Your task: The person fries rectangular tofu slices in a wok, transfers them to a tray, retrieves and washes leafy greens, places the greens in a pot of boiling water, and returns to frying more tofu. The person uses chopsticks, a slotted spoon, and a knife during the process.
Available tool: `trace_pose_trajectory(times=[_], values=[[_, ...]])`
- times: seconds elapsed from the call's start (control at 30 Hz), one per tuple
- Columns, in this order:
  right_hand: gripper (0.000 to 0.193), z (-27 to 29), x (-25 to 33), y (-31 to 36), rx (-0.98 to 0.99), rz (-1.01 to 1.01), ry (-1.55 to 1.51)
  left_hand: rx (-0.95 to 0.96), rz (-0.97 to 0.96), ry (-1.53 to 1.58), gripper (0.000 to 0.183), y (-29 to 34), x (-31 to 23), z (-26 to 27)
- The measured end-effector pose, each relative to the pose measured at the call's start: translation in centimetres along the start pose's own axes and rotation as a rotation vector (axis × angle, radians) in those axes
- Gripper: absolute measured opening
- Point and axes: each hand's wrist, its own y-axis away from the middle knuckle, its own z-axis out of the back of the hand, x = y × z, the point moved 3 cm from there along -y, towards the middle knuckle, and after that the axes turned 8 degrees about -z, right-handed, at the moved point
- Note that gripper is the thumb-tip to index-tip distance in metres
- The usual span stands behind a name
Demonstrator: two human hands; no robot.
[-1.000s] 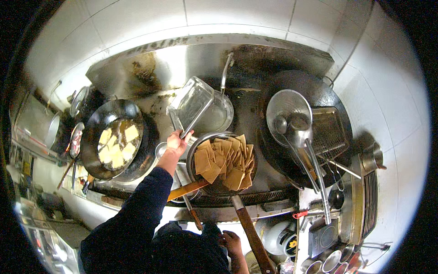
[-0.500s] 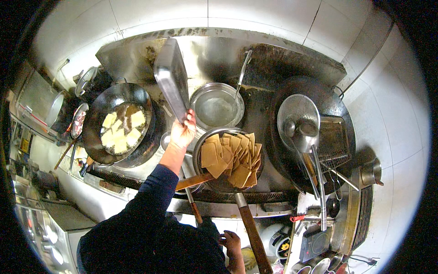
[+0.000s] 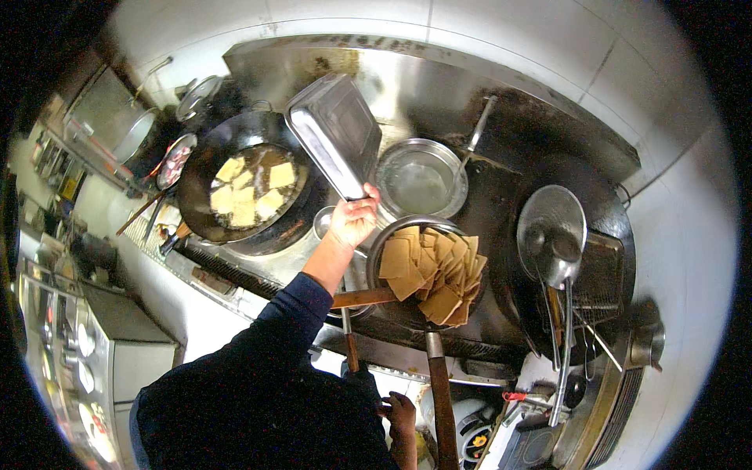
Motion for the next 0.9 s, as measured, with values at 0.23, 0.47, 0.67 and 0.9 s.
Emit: trace_pose_trajectory(times=[0.23,0.47,0.67,0.9], values=[[0.041,-0.4,-0.1,-1.1,0.054,0.106,0.065,-0.064,-0.036,0.016,0.022,5.8,0.7,-1.3],[0.050,-7.5,0.1,0.9,-0.401,0.635,1.002,0.015,0.173,0.124,0.018,13.8,3.0,-4.2],[0.065,-18.6,1.9,-3.9,-0.450,0.705,1.345,0.002,0.205,0.208,0.021,23.2,0.3,-6.2],[0.022,-25.9,1.2,-2.2,-0.168,0.680,0.518,-0.091,0.126,0.129,0.018,36.5,-4.5,-7.2]])
